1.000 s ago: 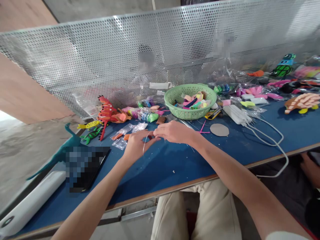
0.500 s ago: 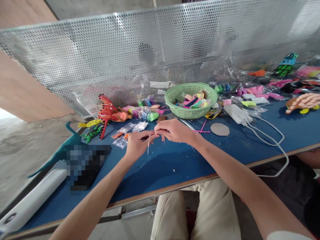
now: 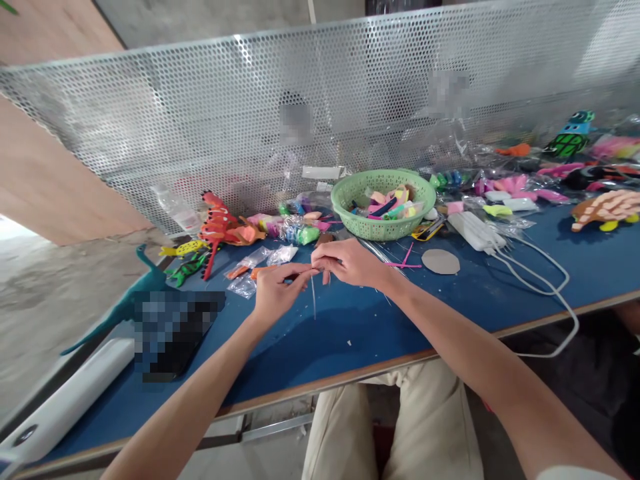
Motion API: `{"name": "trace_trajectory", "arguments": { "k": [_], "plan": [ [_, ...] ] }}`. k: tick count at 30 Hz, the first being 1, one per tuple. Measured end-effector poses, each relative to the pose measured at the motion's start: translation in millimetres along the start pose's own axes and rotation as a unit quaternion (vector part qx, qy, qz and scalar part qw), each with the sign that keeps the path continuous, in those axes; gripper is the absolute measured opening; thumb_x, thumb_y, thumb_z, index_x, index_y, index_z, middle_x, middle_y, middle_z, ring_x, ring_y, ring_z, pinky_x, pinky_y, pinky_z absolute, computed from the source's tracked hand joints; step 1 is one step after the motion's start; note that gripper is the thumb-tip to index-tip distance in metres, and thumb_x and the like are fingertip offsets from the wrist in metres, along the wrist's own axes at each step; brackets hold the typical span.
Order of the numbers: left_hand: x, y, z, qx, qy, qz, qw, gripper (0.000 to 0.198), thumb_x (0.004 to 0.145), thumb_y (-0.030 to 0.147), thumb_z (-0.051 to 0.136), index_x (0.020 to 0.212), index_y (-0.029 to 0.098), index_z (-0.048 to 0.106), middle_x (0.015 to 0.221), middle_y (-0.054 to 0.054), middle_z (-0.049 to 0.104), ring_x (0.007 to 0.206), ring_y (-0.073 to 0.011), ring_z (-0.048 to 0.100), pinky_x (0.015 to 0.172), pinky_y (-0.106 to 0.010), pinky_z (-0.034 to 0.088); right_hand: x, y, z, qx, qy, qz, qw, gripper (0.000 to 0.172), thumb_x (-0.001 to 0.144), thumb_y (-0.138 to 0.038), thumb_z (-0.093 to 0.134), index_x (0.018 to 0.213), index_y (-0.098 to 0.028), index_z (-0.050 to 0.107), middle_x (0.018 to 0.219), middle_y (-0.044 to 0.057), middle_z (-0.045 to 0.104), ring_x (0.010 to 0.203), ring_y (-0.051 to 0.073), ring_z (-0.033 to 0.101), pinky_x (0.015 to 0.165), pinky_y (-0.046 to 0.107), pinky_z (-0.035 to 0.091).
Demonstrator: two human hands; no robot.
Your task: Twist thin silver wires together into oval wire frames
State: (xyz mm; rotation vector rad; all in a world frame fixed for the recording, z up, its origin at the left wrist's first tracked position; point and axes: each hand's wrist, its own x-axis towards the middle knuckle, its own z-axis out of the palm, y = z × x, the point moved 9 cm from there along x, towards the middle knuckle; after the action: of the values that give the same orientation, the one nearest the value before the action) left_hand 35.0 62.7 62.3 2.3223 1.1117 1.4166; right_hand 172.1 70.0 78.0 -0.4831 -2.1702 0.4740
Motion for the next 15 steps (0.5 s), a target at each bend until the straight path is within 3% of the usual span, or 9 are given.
{"name": "trace_trajectory", "arguments": {
  "k": [3,10,15],
  "plan": [
    [0,2,0.7,0.016,-0.005,0.013,1.000,0.016,0.090,0.032,0.069,0.088,0.019,0.078,0.076,-0.004,0.076,0.062,-0.0144,0.068,0.062,-0.025,0.053,-1,4,1,0.027,-0.004,0.020,0.999,0.019,0.103,-0.021,0.046,0.096,-0.020,0.063,0.071,-0.003,0.072,0.063,0.009,0.071,0.058,0.020,0.049],
    [-3,12,1.2,0.084,-0.019,0.111,0.990,0.015,0.094,0.028,0.064,0.100,0.021,0.075,0.082,-0.006,0.076,0.069,-0.0160,0.066,0.070,-0.028,0.051,1,3,-2,0.047,0.028,0.065,0.996,0.017,0.101,-0.028,0.051,0.091,-0.020,0.064,0.068,-0.002,0.070,0.061,0.011,0.071,0.056,0.021,0.050],
    [-4,8,0.7,0.087,-0.042,0.130,0.987,0.013,0.094,0.025,0.063,0.101,0.022,0.073,0.089,-0.007,0.076,0.075,-0.0169,0.066,0.074,-0.029,0.050,1,10,1,0.137,0.053,0.125,0.981,0.022,0.097,-0.037,0.056,0.088,-0.018,0.062,0.073,0.000,0.069,0.058,0.012,0.070,0.057,0.023,0.054]
  ]
}}
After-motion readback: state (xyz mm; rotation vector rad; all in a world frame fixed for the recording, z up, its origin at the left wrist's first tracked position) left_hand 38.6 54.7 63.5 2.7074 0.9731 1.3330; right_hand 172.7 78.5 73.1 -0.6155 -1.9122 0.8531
